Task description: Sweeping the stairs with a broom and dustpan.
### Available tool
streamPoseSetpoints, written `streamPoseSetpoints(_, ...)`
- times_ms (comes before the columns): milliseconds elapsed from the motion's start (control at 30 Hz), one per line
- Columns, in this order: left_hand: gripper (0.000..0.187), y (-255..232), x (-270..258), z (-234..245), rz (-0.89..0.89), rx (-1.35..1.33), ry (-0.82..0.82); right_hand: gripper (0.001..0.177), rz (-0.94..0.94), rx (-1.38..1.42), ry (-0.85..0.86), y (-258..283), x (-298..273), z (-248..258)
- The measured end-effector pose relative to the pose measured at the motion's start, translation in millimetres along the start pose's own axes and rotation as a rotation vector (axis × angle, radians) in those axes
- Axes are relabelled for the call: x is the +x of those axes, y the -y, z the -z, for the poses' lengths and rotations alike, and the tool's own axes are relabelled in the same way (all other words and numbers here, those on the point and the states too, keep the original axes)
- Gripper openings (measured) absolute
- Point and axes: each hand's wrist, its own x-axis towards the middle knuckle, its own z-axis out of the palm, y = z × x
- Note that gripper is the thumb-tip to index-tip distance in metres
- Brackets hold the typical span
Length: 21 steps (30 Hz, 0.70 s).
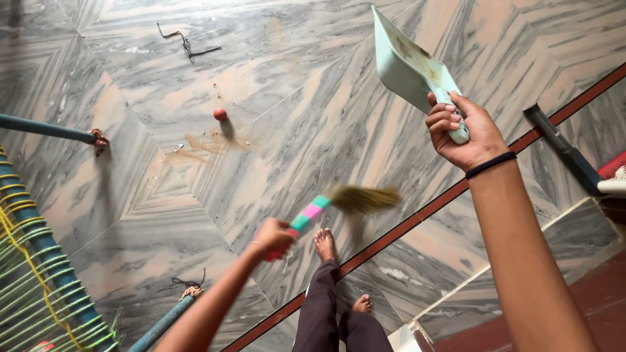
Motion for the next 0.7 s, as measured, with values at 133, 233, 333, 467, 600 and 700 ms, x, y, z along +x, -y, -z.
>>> streamPoseSetpoints(133, 0.048, -2.4, 17.1, 53.6, 0.039, -0.165, -0.279, 0.027, 0.014, -0.020, -0.016, 17.8, -9.5, 0.1)
streamPoseSetpoints(233, 0.031, -41.1, 5.8, 45.9, -0.106, -0.096, -0.477, 0.027, 0.061, -0.043, -0.021, 32.3, -15.0, 9.8)
streamPoseSetpoints(333, 0.034, -82.4, 3.9, 2.6, -0.305, -0.002, -0.500, 0.027, 0.087, -0.006, -0.031, 46.6, -17.2, 17.0)
streamPoseSetpoints(467, 0.021, -79.4, 28.9, -93.6, -0.472, 0.080, -0.485, 0.027, 0.077, 0.025, -0.038, 60.1, -13.8, 21.3)
streamPoseSetpoints(600, 0.032, -120.0, -13.8, -172.4, -0.663, 0.115, -0.070, 0.026, 0.071, 0.026, -0.004, 86.1, 0.7, 13.6)
streamPoseSetpoints(700, 0.043, -160.5, -15.3, -231.6, -0.434, 0.332, 0.216, 0.027, -0.014, 0.052, 0.004, 119.0, 22.2, 17.0)
